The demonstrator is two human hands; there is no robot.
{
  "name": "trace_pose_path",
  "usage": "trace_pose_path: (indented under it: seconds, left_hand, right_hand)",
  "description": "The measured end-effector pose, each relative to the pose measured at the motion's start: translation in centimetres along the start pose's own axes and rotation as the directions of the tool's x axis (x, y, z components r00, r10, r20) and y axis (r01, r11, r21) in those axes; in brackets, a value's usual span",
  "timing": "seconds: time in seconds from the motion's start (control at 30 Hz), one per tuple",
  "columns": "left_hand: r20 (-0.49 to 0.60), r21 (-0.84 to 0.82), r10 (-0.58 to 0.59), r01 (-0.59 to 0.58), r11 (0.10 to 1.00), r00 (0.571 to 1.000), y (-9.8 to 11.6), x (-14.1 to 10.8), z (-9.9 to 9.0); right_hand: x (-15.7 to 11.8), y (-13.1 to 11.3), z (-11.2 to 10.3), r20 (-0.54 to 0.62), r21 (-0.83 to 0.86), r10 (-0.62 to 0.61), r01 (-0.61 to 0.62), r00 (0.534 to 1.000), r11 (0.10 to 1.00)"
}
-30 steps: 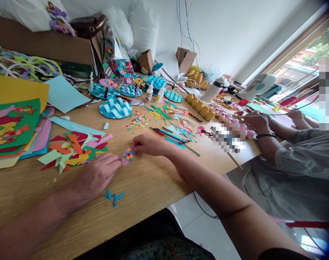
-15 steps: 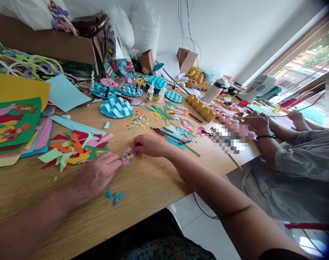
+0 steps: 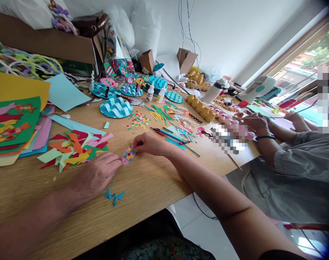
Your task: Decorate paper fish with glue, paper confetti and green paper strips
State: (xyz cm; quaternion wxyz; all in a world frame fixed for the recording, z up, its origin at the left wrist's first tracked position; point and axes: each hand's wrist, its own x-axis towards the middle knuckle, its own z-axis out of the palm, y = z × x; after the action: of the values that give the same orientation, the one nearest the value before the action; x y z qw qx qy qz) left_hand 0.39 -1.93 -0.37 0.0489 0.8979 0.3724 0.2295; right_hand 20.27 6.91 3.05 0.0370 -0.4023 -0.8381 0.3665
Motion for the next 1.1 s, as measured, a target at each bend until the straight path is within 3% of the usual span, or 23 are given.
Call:
trace_pose_path:
  seconds: [0.17, 0.47, 0.7, 1.1]
  left_hand:
    - [0.038, -0.007, -0.002, 0.002, 1.000, 0.999, 0.0, 0.1, -0.3]
    - [0.009, -0.018, -0.019, 0.019, 1.000, 1.000, 0.0, -0.1, 0.2]
    - [0.027, -0.005, -0.004, 0.004, 1.000, 1.000, -0.1, 0.0, -0.1]
    - [0.002, 0.014, 0.013, -0.013, 1.000, 1.000, 0.0, -0.1, 0.1]
  right_hand:
    - [0.1, 0.0, 0.0, -0.018, -0.009, 0.005, -0.005, 1.000, 1.000]
    - [0.2, -0.1, 0.2, -0.044, -0.066, 0.023, -0.026, 0.999, 0.997]
    - [-0.1, 0.3, 0.0, -0.131, -0.102, 0.001, -0.014, 0.991, 0.995]
    - [-0.7, -1.2, 0.2, -0.025, -0.161, 0.053, -0.056, 0.998, 0.985]
